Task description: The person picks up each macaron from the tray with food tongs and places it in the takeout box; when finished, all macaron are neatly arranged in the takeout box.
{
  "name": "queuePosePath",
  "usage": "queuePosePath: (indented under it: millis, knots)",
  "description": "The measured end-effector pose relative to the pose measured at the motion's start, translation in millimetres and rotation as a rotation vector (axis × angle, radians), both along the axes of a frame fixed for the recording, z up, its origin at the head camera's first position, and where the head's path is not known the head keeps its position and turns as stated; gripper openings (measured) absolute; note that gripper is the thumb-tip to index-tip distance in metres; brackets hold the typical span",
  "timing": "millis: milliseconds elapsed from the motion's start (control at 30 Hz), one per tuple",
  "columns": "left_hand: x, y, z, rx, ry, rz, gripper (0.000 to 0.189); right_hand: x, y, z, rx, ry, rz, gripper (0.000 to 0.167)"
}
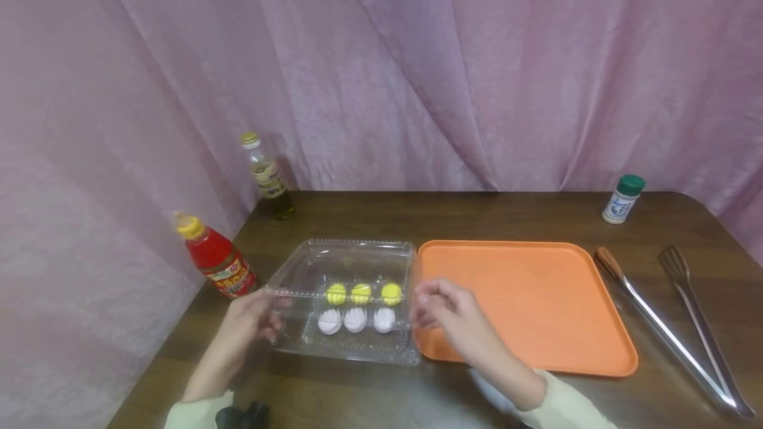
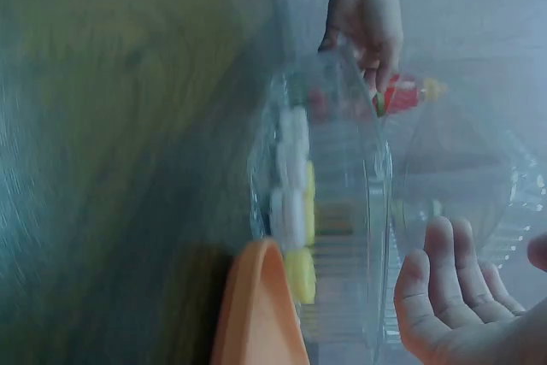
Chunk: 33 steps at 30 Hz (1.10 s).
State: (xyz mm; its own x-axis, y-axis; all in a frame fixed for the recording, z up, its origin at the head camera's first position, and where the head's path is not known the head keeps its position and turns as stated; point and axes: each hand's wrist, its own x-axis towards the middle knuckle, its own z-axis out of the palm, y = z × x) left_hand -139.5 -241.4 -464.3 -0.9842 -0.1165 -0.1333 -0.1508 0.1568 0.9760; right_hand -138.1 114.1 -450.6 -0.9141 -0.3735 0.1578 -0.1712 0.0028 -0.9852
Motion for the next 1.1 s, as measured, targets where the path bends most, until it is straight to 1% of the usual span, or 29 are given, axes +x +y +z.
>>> queuePosePath:
  millis: [100, 167, 267, 367, 500, 600, 667, 800, 867, 933, 967, 1100]
  knots:
    - [6.8, 0.0, 2.5, 0.03, -0.01, 0.005, 0.037, 5.0, 2, -1.0, 0.003, -0.074, -0.002, 0.03]
    - [10.9, 0.2, 2.4, 0.044, -0.009, 0.007, 0.04, 7.7, 4, -1.3, 0.014, -0.102, -0.009, 0.033]
    - [15.8, 0.9, 2.3, 0.047, 0.003, -0.001, 0.038, 11.3, 7, -2.6, 0.022, -0.134, -0.018, 0.039]
    - [19.1, 0.9, 3.8, 0.022, 0.011, -0.041, 0.033, 14.0, 12, -5.8, 0.035, -0.164, -0.037, 0.044]
    - [23.5, 0.8, 5.5, -0.008, 0.026, -0.092, 0.03, 16.3, 16, -12.6, 0.028, -0.248, -0.041, 0.05]
    - [28.1, -0.4, 4.9, 0.0, 0.052, -0.122, 0.034, 17.5, 17, -17.2, 0.04, -0.309, -0.001, 0.053]
    - [31.8, -3.3, 3.8, 0.011, 0.067, -0.141, 0.037, 17.5, 15, -19.4, 0.065, -0.33, 0.051, 0.052]
    - [37.5, -11.6, 1.7, 0.033, 0.072, -0.186, 0.043, 17.9, 10, -21.4, 0.129, -0.339, 0.15, 0.037]
    - [39.0, -15.5, 0.9, 0.043, 0.07, -0.217, 0.047, 18.4, 8, -22.3, 0.147, -0.322, 0.189, 0.029]
    - [39.6, -18.0, 0.1, 0.051, 0.068, -0.249, 0.05, 19.4, 7, -23.4, 0.147, -0.307, 0.221, 0.025]
    - [40.0, -18.4, -0.2, 0.058, 0.065, -0.255, 0.051, 20.0, 7, -24.2, 0.141, -0.306, 0.235, 0.025]
    - [41.3, -17.8, -1.4, 0.067, 0.066, -0.259, 0.053, 22.0, 5, -27.3, 0.09, -0.345, 0.277, 0.026]
